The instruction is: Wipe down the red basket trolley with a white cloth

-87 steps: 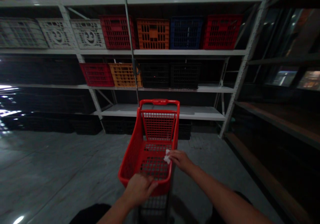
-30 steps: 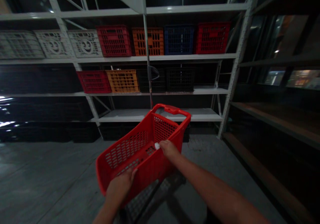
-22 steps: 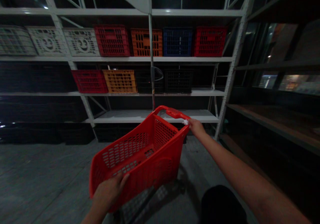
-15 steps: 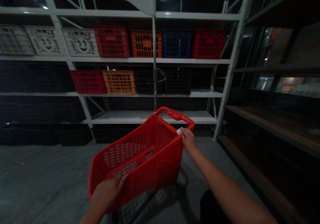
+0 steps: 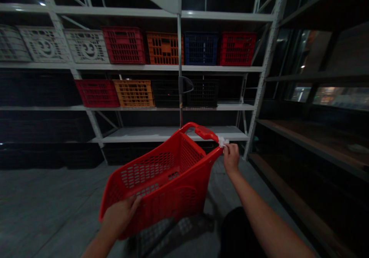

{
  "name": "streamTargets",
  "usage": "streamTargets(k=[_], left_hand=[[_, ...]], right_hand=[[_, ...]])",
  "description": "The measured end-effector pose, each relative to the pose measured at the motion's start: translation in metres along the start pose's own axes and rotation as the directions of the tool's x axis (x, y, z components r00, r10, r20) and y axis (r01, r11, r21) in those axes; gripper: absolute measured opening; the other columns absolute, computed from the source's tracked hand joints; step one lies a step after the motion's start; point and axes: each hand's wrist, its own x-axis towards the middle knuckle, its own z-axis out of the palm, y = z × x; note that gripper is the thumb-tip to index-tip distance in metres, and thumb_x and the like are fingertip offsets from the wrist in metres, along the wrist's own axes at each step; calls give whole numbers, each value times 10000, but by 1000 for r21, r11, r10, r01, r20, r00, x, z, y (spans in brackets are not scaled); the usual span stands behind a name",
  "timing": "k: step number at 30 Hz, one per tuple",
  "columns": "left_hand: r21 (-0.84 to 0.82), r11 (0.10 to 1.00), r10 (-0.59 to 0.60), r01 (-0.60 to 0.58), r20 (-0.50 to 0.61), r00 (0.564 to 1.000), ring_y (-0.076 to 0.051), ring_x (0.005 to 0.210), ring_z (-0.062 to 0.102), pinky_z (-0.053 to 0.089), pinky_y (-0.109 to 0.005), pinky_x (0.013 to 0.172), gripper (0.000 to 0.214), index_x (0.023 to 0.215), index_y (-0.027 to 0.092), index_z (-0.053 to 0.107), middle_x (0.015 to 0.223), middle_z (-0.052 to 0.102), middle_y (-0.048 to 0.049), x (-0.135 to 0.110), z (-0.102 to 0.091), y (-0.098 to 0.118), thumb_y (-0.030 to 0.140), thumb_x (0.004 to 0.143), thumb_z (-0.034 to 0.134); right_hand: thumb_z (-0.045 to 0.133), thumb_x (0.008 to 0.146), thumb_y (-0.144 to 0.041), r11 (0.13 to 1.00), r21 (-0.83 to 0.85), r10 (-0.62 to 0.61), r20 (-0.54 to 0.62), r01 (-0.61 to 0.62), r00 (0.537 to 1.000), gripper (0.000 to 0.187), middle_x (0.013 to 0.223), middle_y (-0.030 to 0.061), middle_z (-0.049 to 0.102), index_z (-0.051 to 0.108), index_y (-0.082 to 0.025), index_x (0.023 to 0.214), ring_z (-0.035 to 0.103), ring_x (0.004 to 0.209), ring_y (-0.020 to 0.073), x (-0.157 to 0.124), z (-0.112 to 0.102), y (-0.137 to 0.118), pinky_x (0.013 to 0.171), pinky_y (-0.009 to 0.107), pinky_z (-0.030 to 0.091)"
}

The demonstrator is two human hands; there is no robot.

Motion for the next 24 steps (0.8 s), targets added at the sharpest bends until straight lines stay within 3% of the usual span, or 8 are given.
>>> streamTargets(k=[3,7,9,12,15,18,21,24], left_hand=[[-81,992,82,-91,-108,991,-189,879,604,414,-309,824,567,892,179,618,913,655,-86,11,-15,30,492,869,147],[-176,957,194,-232,-207,959,-166,956,576,397,-281,863,570,983,165,590,1023,632,-92,40,-41,106,457,890,110],[-186,950,226,-252,-151,962,-154,923,599,418,-256,805,605,994,171,587,970,656,-90,56,-46,143,459,894,64],[-147,959,227,-243,-115,967,-191,809,633,437,-280,720,665,856,142,624,805,674,-125,69,-40,176,521,873,77],[-96,970,213,-225,-123,969,-220,783,636,439,-312,691,680,847,136,618,783,671,-144,70,-30,181,544,861,73],[-69,973,212,-222,-130,969,-218,764,639,438,-314,674,692,850,145,611,768,671,-136,67,-25,175,536,862,41],[-61,973,213,-223,-139,967,-224,756,641,434,-317,660,712,850,145,607,766,671,-136,63,-25,173,534,861,12],[-66,969,225,-237,-151,962,-238,772,640,429,-327,657,730,853,152,602,776,670,-135,59,-26,174,531,859,-21]], right_hand=[[363,827,-197,992,78,98,-5,-98,995,147,853,62,485,503,-180,868,483,825,191,-46,21,-15,769,331,411],[365,827,-199,966,181,168,91,-182,982,112,828,57,486,476,-201,844,478,782,190,-116,49,-37,724,315,401],[369,833,-219,944,239,204,124,-229,971,113,852,65,494,480,-204,849,480,801,195,-127,55,-38,738,319,395],[363,839,-268,918,258,306,18,-300,952,139,856,70,516,474,-195,880,500,808,195,-99,54,-23,738,308,403],[349,835,-308,894,233,419,-125,-384,899,188,857,72,538,460,-180,916,520,790,189,-43,50,-1,705,281,410],[326,835,-316,881,221,456,-170,-417,874,238,868,89,544,458,-158,954,523,784,196,-5,47,9,695,285,403],[341,836,-314,903,225,396,-108,-365,912,235,891,95,546,481,-156,940,522,823,200,-17,47,-5,730,291,401],[395,832,-309,940,251,228,42,-231,973,181,888,68,548,520,-182,860,520,880,186,-66,46,-38,796,273,394]])
